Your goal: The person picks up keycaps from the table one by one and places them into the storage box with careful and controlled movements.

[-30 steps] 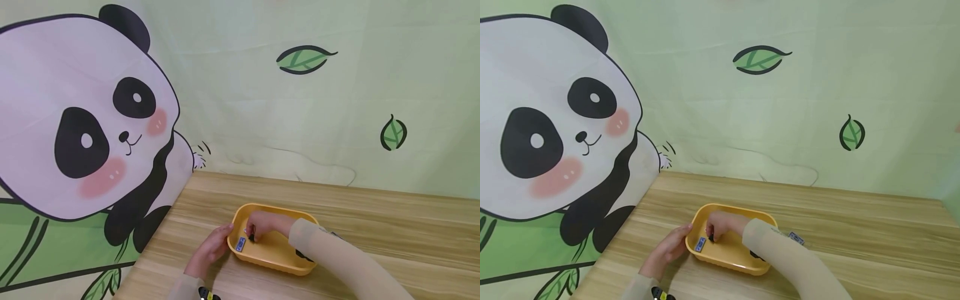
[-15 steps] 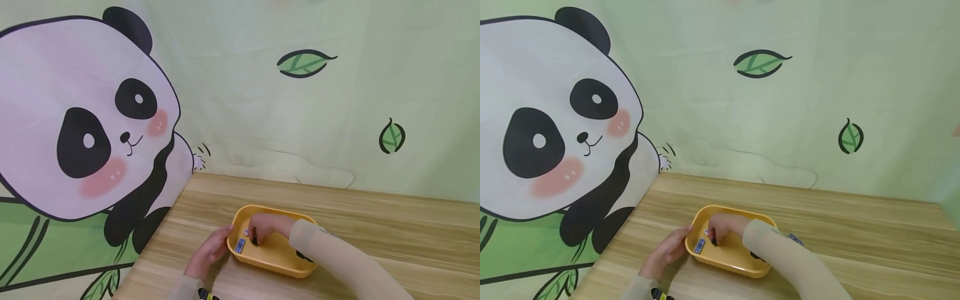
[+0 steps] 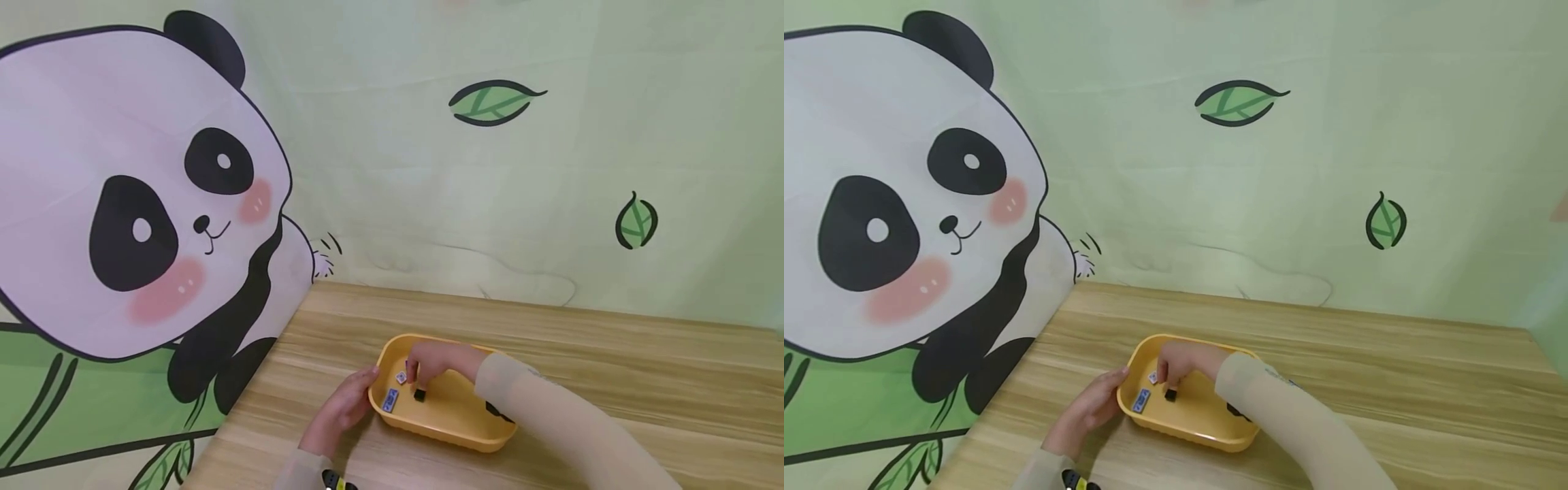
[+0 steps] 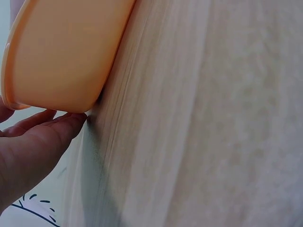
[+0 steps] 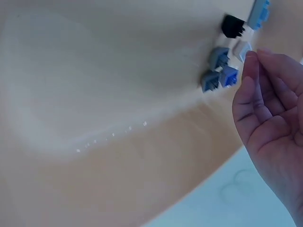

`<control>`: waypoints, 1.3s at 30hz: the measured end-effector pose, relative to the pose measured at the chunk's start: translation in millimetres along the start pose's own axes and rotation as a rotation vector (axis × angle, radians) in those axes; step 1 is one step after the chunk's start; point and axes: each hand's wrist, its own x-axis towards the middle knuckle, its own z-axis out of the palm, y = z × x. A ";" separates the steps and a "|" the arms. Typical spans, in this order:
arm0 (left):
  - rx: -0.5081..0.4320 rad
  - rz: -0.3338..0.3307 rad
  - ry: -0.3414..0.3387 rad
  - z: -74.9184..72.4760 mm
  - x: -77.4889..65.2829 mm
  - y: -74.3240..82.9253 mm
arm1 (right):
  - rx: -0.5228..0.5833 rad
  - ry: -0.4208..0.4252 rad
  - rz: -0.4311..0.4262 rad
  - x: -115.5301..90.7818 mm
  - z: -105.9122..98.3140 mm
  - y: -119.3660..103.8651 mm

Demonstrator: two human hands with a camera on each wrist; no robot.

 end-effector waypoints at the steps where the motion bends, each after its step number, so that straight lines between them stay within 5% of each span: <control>1: -0.001 -0.001 0.000 0.0 0.0 0.2 | -0.008 0.005 -0.007 -1.3 -1.9 -0.2; 16: -0.008 -0.003 -0.014 -0.2 2.2 -0.4 | 0.043 0.081 -0.080 -33.3 -35.5 -1.4; 39: -0.008 -0.002 0.015 1.5 1.6 1.0 | 0.185 0.281 -0.150 -91.0 -51.0 -1.9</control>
